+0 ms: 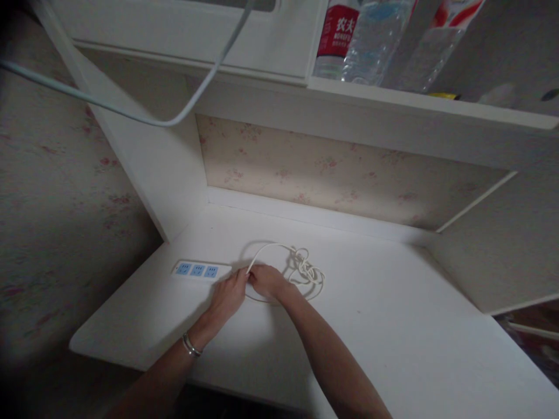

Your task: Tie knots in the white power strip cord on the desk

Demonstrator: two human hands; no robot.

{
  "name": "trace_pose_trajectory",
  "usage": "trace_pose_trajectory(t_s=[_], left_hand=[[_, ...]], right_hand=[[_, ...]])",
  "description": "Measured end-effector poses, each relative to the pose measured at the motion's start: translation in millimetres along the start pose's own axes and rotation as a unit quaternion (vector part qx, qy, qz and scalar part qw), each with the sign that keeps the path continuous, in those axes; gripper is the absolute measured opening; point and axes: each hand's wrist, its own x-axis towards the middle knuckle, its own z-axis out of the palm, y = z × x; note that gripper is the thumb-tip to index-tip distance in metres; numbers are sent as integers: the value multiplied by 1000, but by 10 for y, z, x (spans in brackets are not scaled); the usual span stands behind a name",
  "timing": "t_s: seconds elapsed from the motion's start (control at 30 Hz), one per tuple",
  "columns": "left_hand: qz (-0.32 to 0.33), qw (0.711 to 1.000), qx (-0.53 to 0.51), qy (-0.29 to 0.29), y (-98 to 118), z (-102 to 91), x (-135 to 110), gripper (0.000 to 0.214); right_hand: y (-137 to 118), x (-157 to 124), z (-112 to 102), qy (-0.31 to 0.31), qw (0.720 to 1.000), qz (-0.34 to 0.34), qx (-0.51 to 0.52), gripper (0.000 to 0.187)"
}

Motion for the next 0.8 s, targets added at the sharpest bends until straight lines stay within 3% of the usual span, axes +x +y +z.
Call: trace_pose_trajectory(t_s=[0.2,0.37,0.47,0.6,0.73,0.8], left_hand=[[-25,1000,-11,10,24,-46,-13,37],[5,999,-28,25,-1,-82,-21,46],[0,999,-22,39,-72,-68,-11,48],[-23,998,-11,50,-143,-24,50,44],[-35,997,-14,62,-195,-22,147,40],[-52,996,-8,69,-247,-44,195,40]], right_hand=[[-21,38,-120,-57,998,14,0,29],[201,-332,-498,-33,998,49,-10,38],[538,-713,-825,13,994,107,-22,39],[1112,-1316,-1167,99,964,234,-76,38],[1710,-2092,-1303,161,937,306,-55,38],[2013,-2560,-1332,202,909,359,-61,36]])
